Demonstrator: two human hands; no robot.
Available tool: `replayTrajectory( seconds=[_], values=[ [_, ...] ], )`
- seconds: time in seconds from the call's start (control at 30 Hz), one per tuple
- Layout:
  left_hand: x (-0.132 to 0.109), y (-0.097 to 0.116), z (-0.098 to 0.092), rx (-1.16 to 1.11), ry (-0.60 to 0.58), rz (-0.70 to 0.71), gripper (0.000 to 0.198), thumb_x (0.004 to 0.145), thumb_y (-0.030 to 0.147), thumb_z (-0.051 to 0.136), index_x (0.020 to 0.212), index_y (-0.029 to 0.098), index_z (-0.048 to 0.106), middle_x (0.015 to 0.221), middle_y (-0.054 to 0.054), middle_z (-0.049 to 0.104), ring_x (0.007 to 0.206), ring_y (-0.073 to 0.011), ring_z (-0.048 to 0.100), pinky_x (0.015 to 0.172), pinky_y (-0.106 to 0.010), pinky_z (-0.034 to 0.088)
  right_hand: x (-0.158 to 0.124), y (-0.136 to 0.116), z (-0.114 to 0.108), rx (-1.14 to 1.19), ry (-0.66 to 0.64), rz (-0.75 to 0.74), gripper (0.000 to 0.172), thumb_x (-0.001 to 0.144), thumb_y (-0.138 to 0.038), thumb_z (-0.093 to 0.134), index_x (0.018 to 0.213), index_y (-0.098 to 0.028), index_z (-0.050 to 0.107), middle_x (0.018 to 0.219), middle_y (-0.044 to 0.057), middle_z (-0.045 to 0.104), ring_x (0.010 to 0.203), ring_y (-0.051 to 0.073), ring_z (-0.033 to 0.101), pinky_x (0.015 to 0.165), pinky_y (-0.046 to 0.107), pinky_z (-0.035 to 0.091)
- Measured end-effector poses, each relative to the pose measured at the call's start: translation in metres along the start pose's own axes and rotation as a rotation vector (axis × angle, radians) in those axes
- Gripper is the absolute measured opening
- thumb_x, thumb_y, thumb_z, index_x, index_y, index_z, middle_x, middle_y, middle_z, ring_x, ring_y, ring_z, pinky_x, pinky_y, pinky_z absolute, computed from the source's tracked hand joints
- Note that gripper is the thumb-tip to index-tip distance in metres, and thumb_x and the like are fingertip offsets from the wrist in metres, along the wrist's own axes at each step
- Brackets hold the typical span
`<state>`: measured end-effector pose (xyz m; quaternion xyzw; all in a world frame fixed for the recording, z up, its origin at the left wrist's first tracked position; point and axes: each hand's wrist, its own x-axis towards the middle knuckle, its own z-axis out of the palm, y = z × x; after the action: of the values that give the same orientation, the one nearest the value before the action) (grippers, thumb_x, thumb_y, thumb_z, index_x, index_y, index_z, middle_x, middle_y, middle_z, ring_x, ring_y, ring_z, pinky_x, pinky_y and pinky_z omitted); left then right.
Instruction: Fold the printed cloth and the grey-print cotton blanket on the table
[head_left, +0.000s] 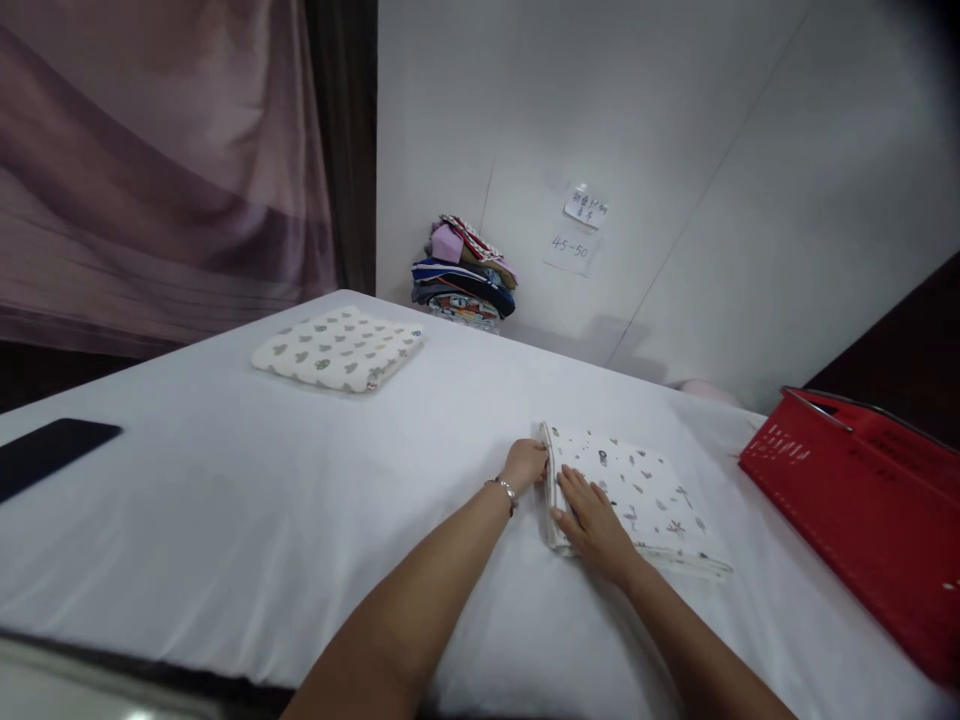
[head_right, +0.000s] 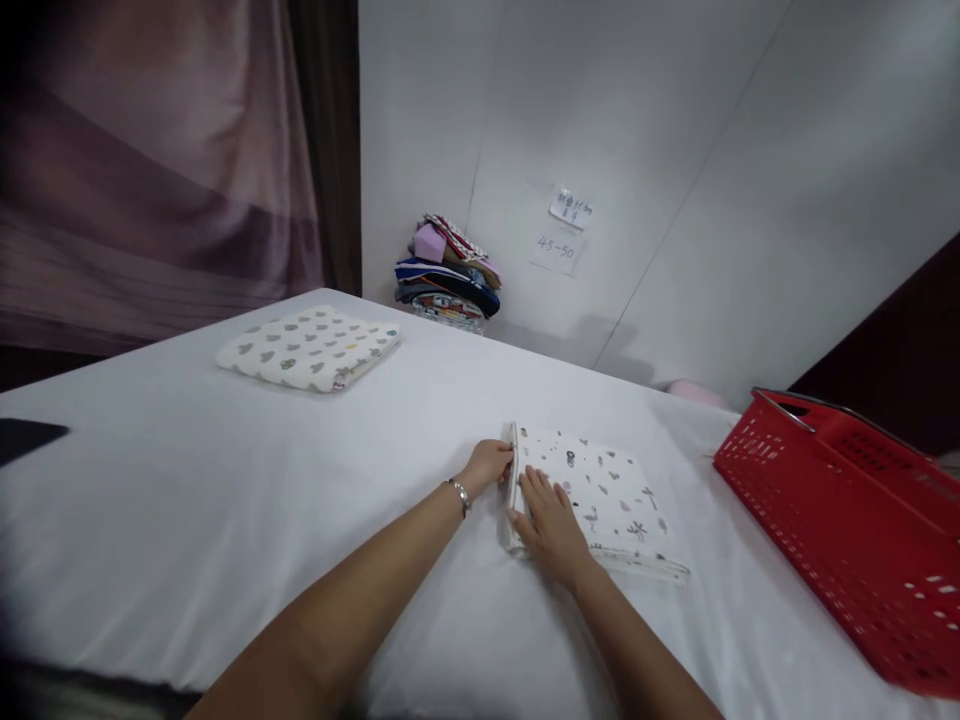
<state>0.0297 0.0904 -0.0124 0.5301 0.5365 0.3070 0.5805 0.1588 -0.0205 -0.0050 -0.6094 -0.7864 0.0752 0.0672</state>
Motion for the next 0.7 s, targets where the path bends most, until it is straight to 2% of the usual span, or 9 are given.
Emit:
replayTrajectory(
  seconds=[0.17, 0.3, 0.4, 0.53, 0.7],
  values=[
    [0.001, -0.006, -0.002, -0.108, -0.023, 0.016, 0.013, 0.078, 0.017, 0.052, 0.082, 0.012, 0.063, 0.057, 0.001, 0.059, 0.047, -0.0083, 0.054, 0.043, -0.017, 0.039, -0.006, -0.006, -0.006, -0.018, 0.003, -0.058, 0.061, 0.091, -0.050, 0.033, 0.144, -0.021, 0.025, 0.149, 0.007, 0.023, 0.138, 0.021, 0.018, 0.111, 0.046, 0.016],
    [0.002, -0.009, -0.005, -0.163, -0.042, -0.004, 0.016, 0.078, 0.017, 0.054, 0.093, 0.013, 0.059, 0.062, 0.001, 0.061, 0.047, -0.0080, 0.056, 0.044, -0.017, 0.042, -0.006, -0.025, -0.007, -0.086, 0.031, 0.002, 0.068, 0.086, -0.053, 0.042, 0.144, -0.019, 0.027, 0.146, 0.011, 0.031, 0.136, 0.025, 0.025, 0.109, 0.047, 0.021],
    [0.003, -0.010, -0.005, -0.178, -0.042, -0.021, 0.014, 0.077, 0.015, 0.056, 0.091, 0.013, 0.058, 0.062, 0.001, 0.061, 0.048, -0.0080, 0.056, 0.046, -0.017, 0.044, -0.005, -0.036, 0.004, -0.144, 0.072, 0.055, 0.069, 0.083, -0.043, 0.049, 0.143, -0.016, 0.029, 0.145, 0.015, 0.032, 0.134, 0.028, 0.027, 0.106, 0.048, 0.026],
    [0.005, -0.009, -0.004, -0.172, -0.059, -0.047, 0.013, 0.081, 0.015, 0.053, 0.092, 0.012, 0.058, 0.059, 0.000, 0.061, 0.050, -0.0083, 0.058, 0.048, -0.016, 0.045, -0.007, -0.039, 0.020, -0.188, 0.143, 0.066, 0.061, 0.081, -0.026, 0.048, 0.139, -0.012, 0.037, 0.145, 0.018, 0.032, 0.135, 0.030, 0.026, 0.105, 0.048, 0.027],
    [0.006, -0.009, -0.004, -0.116, -0.063, -0.055, 0.019, 0.081, 0.013, 0.051, 0.099, 0.011, 0.059, 0.059, 0.001, 0.061, 0.049, -0.0082, 0.058, 0.048, -0.016, 0.045, -0.007, -0.036, 0.019, -0.082, 0.202, 0.084, 0.054, 0.081, -0.018, 0.040, 0.134, -0.011, 0.043, 0.141, 0.015, 0.039, 0.132, 0.026, 0.033, 0.107, 0.044, 0.029]
  ],
)
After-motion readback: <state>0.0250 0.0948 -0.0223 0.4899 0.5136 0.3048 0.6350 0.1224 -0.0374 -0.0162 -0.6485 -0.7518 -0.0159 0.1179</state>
